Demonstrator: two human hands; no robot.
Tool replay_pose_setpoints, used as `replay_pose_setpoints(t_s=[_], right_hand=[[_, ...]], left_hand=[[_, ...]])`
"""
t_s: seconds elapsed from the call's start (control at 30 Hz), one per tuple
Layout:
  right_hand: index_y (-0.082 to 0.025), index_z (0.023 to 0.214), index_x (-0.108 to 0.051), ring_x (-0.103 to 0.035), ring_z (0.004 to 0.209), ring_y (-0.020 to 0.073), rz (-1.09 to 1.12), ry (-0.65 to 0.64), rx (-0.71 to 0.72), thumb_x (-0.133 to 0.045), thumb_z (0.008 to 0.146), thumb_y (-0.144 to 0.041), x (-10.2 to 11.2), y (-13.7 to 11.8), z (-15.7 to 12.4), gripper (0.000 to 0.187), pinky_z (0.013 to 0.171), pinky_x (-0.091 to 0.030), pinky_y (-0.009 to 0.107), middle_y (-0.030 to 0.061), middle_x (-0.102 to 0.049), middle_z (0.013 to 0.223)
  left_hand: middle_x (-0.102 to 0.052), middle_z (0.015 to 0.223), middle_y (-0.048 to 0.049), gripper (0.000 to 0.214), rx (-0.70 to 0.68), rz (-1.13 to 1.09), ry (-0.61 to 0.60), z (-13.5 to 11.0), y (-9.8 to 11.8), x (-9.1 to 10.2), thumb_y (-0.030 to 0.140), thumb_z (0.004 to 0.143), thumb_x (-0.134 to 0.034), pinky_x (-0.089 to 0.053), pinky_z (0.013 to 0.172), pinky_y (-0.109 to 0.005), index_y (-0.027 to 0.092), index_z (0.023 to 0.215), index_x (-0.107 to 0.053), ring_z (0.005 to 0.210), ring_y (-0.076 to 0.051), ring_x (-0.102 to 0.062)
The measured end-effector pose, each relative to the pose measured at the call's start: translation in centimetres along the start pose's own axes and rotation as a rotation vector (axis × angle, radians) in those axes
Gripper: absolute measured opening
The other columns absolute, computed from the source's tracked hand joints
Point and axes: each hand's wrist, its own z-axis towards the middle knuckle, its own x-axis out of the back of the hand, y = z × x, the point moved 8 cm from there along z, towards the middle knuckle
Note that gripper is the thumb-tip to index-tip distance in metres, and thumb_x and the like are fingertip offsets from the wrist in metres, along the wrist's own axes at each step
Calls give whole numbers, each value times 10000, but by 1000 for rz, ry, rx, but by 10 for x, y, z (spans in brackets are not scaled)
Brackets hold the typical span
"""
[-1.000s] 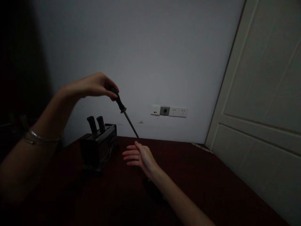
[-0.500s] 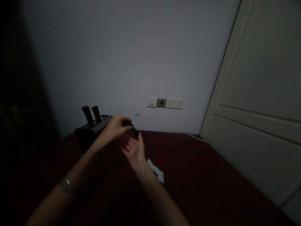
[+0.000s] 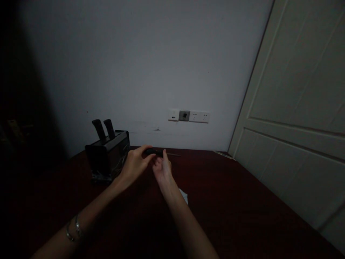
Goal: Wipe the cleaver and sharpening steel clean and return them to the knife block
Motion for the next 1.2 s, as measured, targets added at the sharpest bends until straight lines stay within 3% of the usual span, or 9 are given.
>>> replay_pose_setpoints(t_s=[0.17,0.33,0.63,0.73,0.87,0.93,1.0,1.1,1.2], right_hand=[[-163,763,-585,-646,758,122,1,12,34,-462,868,-284,8,-14,2,202,705,-517,198,50,-682,781],[-167,721,-578,-626,649,103,23,41,33,-479,862,-265,15,-22,-2,198,711,-523,233,15,-660,701],[-116,748,-624,-369,389,25,-180,-135,97,-593,784,-332,30,-20,5,221,444,-433,173,-47,-530,581],[-111,758,-621,-338,392,16,-213,-165,82,-632,742,-380,38,-21,9,271,413,-392,157,-52,-501,587],[-101,748,-613,-313,388,7,-211,-163,64,-685,676,-424,49,-28,14,338,363,-320,137,-58,-468,566],[-92,747,-616,-303,383,4,-212,-163,51,-696,662,-429,54,-31,15,357,349,-301,133,-58,-460,555],[-85,755,-620,-298,381,2,-215,-167,36,-696,665,-424,58,-32,16,359,342,-296,133,-57,-460,555],[-84,757,-624,-290,376,-1,-213,-167,12,-686,681,-419,66,-32,15,349,335,-291,131,-57,-458,558],[-89,756,-626,-278,373,-1,-206,-167,-21,-671,700,-421,74,-29,14,339,332,-286,131,-57,-452,558]], left_hand=[[-618,1094,-86,293,-143,24,-92,-27,6,-23,251,827,-484,-462,860,-351,218,1113,-539,976,-216,-595],[-614,1005,-121,339,-210,149,-252,-55,10,-51,287,884,-356,-470,819,-361,184,1177,-490,918,-224,-597],[-588,1023,-161,417,-136,302,-388,-79,-4,-82,397,876,-317,-472,724,-406,190,1192,-494,922,-276,-584],[-605,938,-121,314,-155,220,-374,-85,-12,-86,363,877,-338,-463,671,-344,207,1037,-558,839,-221,-598],[-595,813,-73,174,-364,136,-435,-95,-12,-99,260,847,-412,-445,644,-280,180,834,-566,766,-171,-560],[-601,909,-63,150,-520,128,-553,-103,-9,-111,281,814,-502,-452,694,-279,178,900,-569,858,-183,-541],[-577,1076,-54,281,-629,108,-653,-109,-8,-122,319,768,-595,-440,803,-294,191,1014,-553,992,-199,-501],[-514,1221,-56,408,-658,91,-688,-107,-14,-135,293,742,-639,-376,931,-319,195,1118,-516,1107,-209,-441],[-525,1204,-56,378,-640,94,-686,-102,-21,-149,236,760,-610,-361,938,-311,189,1123,-517,1098,-200,-448]])
